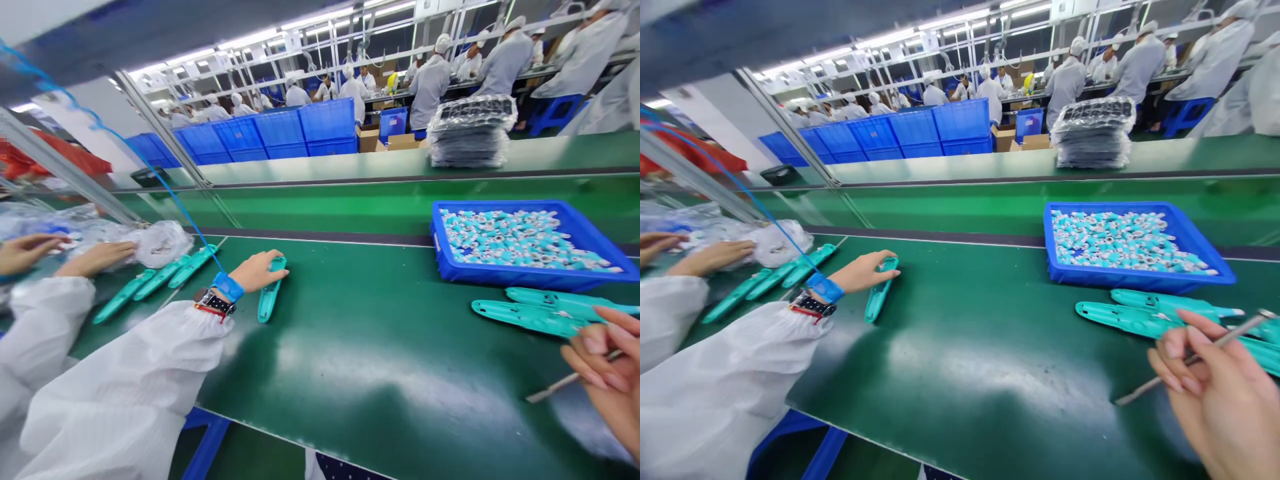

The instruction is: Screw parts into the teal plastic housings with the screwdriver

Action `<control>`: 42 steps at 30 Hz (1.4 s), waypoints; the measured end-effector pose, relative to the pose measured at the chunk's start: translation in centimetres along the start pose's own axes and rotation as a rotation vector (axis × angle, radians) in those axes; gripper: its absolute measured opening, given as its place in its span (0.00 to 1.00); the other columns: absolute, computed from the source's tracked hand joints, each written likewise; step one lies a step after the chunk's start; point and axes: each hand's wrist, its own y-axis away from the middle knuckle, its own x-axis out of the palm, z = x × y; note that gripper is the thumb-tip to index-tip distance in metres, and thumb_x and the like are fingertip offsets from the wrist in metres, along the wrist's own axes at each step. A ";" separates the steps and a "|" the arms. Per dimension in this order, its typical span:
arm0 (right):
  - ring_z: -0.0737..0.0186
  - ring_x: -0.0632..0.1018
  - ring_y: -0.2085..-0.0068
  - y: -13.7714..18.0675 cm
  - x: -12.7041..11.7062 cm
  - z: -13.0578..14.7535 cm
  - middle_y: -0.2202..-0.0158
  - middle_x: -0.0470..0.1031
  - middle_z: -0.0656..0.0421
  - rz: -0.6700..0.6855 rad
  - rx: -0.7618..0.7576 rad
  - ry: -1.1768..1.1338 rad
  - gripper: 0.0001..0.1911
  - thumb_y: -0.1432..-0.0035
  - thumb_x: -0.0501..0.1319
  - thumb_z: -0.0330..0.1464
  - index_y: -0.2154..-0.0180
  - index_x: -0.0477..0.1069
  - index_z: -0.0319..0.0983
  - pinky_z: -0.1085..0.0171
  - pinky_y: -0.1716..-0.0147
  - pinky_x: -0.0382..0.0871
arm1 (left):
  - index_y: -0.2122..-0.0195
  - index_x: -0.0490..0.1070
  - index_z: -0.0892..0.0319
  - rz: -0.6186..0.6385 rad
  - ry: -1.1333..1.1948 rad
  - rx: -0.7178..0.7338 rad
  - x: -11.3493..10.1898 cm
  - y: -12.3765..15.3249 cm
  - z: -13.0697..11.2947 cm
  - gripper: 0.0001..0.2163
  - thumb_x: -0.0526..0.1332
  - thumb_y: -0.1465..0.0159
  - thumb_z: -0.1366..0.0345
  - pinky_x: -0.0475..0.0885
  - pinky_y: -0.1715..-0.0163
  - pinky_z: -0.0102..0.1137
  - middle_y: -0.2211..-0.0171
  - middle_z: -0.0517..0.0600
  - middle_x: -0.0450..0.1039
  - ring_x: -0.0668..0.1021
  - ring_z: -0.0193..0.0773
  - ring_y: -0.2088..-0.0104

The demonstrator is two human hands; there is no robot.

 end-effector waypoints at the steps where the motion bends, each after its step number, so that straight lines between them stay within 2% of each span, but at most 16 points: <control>1: 0.79 0.59 0.87 0.5 1.5 0.7 0.82 0.60 0.57 0.014 0.004 0.064 0.14 0.55 0.56 0.26 0.67 0.75 0.46 0.56 0.84 0.32 | 0.50 0.66 0.60 0.059 0.028 0.073 0.2 -0.2 -2.2 0.22 0.54 0.42 0.52 0.63 0.62 0.26 0.60 0.53 0.71 0.72 0.39 0.61; 3: 0.77 0.57 0.87 1.5 4.3 2.0 0.84 0.58 0.60 0.031 -0.016 0.087 0.12 0.55 0.57 0.29 0.68 0.75 0.46 0.57 0.85 0.34 | 0.53 0.66 0.59 0.116 0.103 0.237 0.8 -0.4 -6.9 0.22 0.54 0.43 0.50 0.63 0.63 0.28 0.61 0.52 0.70 0.72 0.40 0.61; 5: 0.75 0.55 0.87 2.5 6.8 2.8 0.86 0.54 0.62 0.067 -0.024 0.033 0.08 0.49 0.57 0.35 0.68 0.74 0.45 0.60 0.85 0.38 | 0.55 0.66 0.57 0.143 0.188 0.338 1.7 -0.5 -11.8 0.20 0.55 0.44 0.51 0.63 0.65 0.29 0.64 0.50 0.70 0.72 0.40 0.63; 8: 0.73 0.51 0.85 4.1 9.7 3.4 0.87 0.47 0.66 0.151 -0.130 -0.033 0.19 0.41 0.52 0.46 0.75 0.69 0.42 0.67 0.85 0.43 | 0.57 0.64 0.57 0.181 0.300 0.396 3.1 -0.5 -18.1 0.19 0.57 0.47 0.53 0.62 0.70 0.29 0.67 0.48 0.70 0.72 0.39 0.67; 11: 0.74 0.48 0.85 5.2 11.8 3.1 0.86 0.43 0.67 0.266 -0.251 -0.041 0.24 0.38 0.47 0.47 0.79 0.61 0.39 0.70 0.85 0.46 | 0.58 0.64 0.56 0.173 0.373 0.471 4.2 -0.4 -22.3 0.19 0.58 0.48 0.53 0.63 0.71 0.30 0.69 0.47 0.71 0.73 0.41 0.68; 14: 0.74 0.46 0.85 5.3 13.1 1.9 0.85 0.41 0.68 0.296 -0.302 -0.056 0.24 0.37 0.45 0.45 0.80 0.55 0.39 0.72 0.86 0.44 | 0.61 0.66 0.56 0.162 0.373 0.540 4.5 -0.3 -24.7 0.16 0.57 0.48 0.53 0.65 0.70 0.32 0.68 0.49 0.72 0.74 0.44 0.66; 19: 0.74 0.48 0.84 4.7 14.0 0.4 0.84 0.43 0.68 0.220 -0.360 -0.028 0.22 0.36 0.45 0.44 0.79 0.55 0.39 0.72 0.86 0.45 | 0.66 0.68 0.59 0.190 0.298 0.531 4.0 -0.2 -26.0 0.17 0.53 0.45 0.51 0.67 0.70 0.35 0.68 0.54 0.73 0.76 0.50 0.65; 28: 0.74 0.56 0.84 4.7 14.8 0.1 0.82 0.52 0.67 0.096 -0.421 0.103 0.11 0.37 0.50 0.35 0.70 0.65 0.39 0.70 0.85 0.51 | 0.62 0.70 0.60 0.105 0.203 0.516 4.4 -0.1 -26.3 0.20 0.46 0.39 0.51 0.69 0.67 0.38 0.66 0.56 0.74 0.76 0.52 0.63; 42: 0.74 0.55 0.84 4.6 14.7 -0.7 0.83 0.51 0.68 0.043 -0.387 0.212 0.10 0.38 0.51 0.37 0.69 0.65 0.42 0.72 0.86 0.51 | 0.62 0.70 0.61 0.139 0.215 0.538 4.2 0.1 -26.5 0.20 0.48 0.40 0.51 0.68 0.67 0.37 0.67 0.56 0.74 0.76 0.50 0.64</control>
